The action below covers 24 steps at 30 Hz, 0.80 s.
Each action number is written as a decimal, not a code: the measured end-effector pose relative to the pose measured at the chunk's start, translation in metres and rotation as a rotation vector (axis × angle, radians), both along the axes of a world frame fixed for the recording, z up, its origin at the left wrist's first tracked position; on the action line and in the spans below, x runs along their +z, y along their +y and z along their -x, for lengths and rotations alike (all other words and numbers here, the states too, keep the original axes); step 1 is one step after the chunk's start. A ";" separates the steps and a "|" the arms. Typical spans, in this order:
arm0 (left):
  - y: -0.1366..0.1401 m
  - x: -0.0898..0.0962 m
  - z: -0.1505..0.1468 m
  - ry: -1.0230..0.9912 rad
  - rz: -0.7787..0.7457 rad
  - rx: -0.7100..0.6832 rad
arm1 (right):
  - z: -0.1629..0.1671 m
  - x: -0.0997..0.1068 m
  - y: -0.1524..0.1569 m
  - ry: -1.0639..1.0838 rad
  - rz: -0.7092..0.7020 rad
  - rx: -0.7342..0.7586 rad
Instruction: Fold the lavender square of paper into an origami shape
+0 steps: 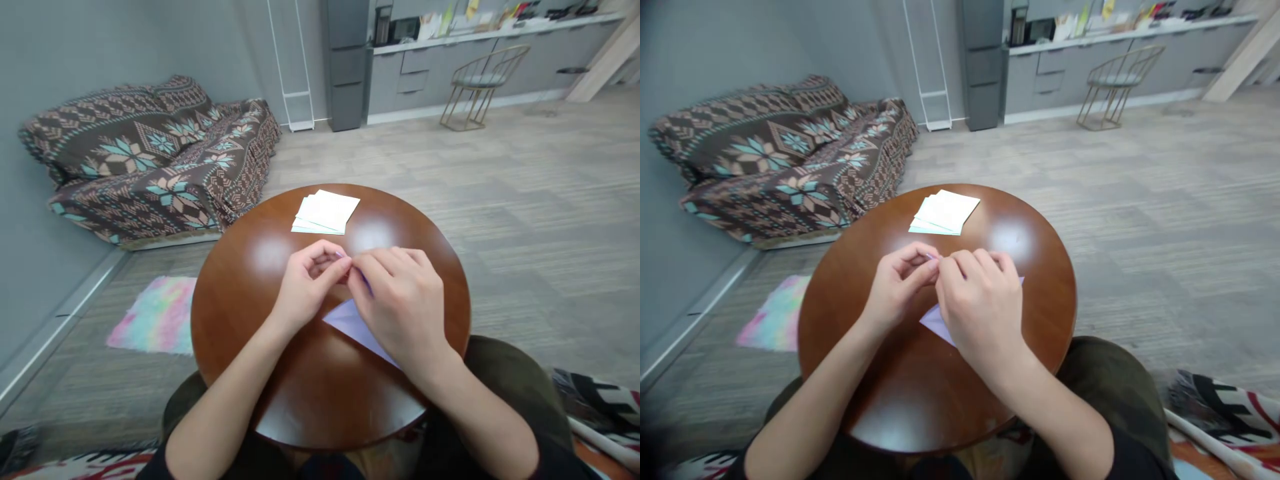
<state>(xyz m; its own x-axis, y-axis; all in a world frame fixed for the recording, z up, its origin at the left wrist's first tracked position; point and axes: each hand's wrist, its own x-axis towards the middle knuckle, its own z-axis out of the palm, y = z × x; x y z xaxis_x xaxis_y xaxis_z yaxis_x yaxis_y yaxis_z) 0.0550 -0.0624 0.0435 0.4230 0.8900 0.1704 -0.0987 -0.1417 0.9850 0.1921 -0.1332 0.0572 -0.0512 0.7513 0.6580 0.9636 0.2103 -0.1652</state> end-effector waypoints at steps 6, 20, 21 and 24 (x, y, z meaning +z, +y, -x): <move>0.003 0.000 0.003 0.040 0.010 0.032 | -0.020 0.018 -0.009 0.249 0.339 0.195; 0.001 0.004 0.005 0.103 -0.184 0.016 | -0.040 0.002 0.018 1.109 0.675 0.532; 0.001 0.005 0.005 0.109 -0.196 0.010 | -0.036 0.001 0.018 1.144 0.667 0.531; 0.000 0.007 0.007 0.108 -0.191 -0.004 | -0.031 0.001 0.018 1.198 0.639 0.513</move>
